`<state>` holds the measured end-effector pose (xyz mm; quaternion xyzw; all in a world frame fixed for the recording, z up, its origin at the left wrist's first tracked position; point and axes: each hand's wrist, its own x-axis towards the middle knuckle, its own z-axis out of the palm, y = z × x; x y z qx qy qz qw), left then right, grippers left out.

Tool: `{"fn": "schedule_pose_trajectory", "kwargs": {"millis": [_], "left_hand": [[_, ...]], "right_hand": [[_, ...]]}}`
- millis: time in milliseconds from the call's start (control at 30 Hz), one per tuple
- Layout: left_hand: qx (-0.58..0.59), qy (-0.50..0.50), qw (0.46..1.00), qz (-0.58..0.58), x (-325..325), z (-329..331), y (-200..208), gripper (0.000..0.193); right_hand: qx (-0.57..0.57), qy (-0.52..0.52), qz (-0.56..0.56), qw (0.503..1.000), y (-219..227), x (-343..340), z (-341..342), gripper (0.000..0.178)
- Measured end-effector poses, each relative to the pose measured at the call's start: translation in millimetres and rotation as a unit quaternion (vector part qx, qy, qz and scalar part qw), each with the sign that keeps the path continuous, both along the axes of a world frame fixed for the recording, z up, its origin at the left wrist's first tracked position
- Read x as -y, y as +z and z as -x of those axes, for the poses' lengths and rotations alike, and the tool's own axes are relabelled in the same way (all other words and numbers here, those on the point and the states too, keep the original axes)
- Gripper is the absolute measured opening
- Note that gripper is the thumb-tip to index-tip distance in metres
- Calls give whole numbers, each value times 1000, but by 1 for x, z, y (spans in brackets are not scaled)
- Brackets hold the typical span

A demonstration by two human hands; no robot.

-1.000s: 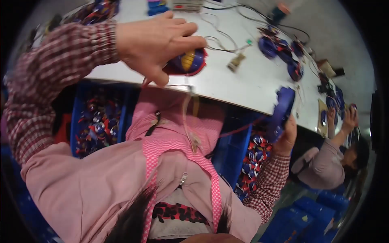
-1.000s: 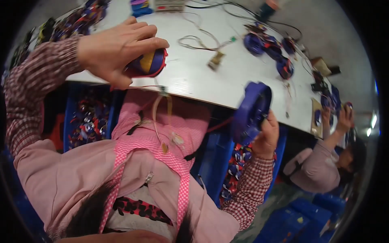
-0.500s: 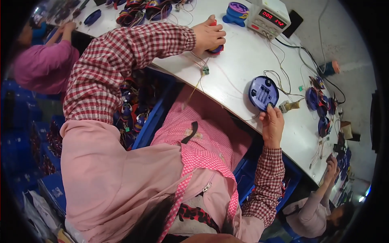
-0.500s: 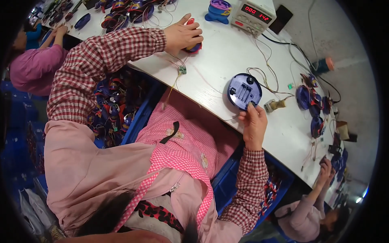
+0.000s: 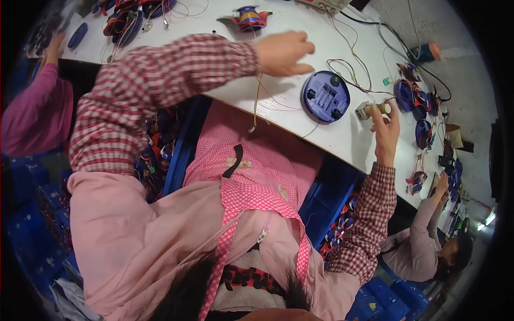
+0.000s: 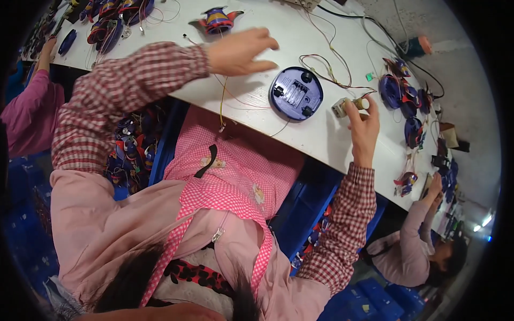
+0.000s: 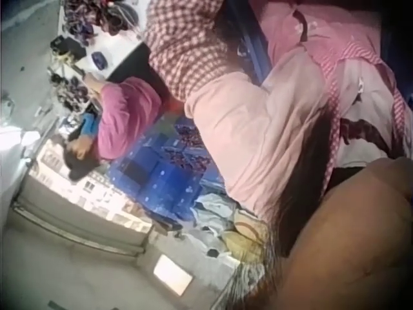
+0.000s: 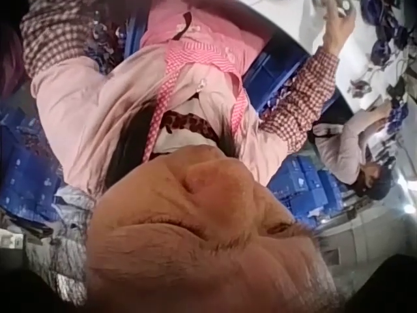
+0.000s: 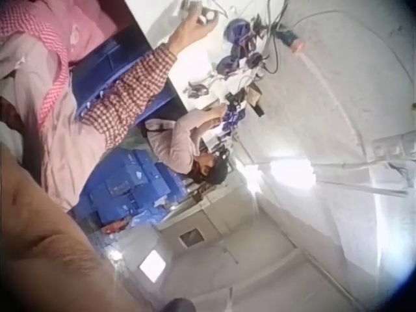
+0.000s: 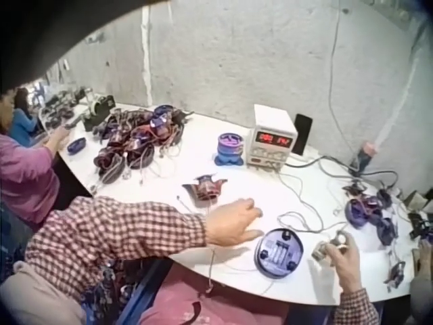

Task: Assembling and testing electronic toy components on a factory production line.

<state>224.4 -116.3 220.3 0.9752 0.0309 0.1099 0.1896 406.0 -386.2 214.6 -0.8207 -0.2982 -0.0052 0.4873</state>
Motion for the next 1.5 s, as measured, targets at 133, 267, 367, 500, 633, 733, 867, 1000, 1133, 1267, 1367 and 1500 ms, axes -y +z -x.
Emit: {"fn": "schedule_pose_trajectory", "kwargs": {"millis": [133,267,367,500,633,733,867,1000,1133,1267,1367,1500], "left_hand": [[-114,58,989,69,26,-34,-10,40],[-36,46,993,100,30,-44,-35,32],[-25,46,993,109,34,-42,-37,27],[-8,51,993,109,42,-45,-36,23],[5,57,991,118,46,-43,-38,22],[11,54,990,127,50,-43,-36,21],[21,58,989,135,60,-40,-37,20],[29,67,989,132,72,-38,-36,18],[20,67,988,140,85,-37,-45,17],[59,47,985,152,51,-27,-31,21],[111,-4,976,185,24,-4,-21,28],[205,129,955,168,-46,66,2,24]], "right_hand": [[-187,72,-62,978,7,-7,2,26],[-167,115,-148,968,21,-24,55,21],[-141,166,-128,968,16,-37,76,19],[137,176,-14,975,4,-42,80,19],[229,198,13,953,5,-41,88,18],[209,216,41,953,9,-41,95,16],[174,231,42,956,11,-32,94,15],[160,253,60,952,14,-24,89,16],[-31,215,91,972,11,-20,87,16],[52,224,75,970,8,-45,81,15],[50,237,50,969,3,-54,75,15],[84,128,-27,988,2,-45,95,18]]}}
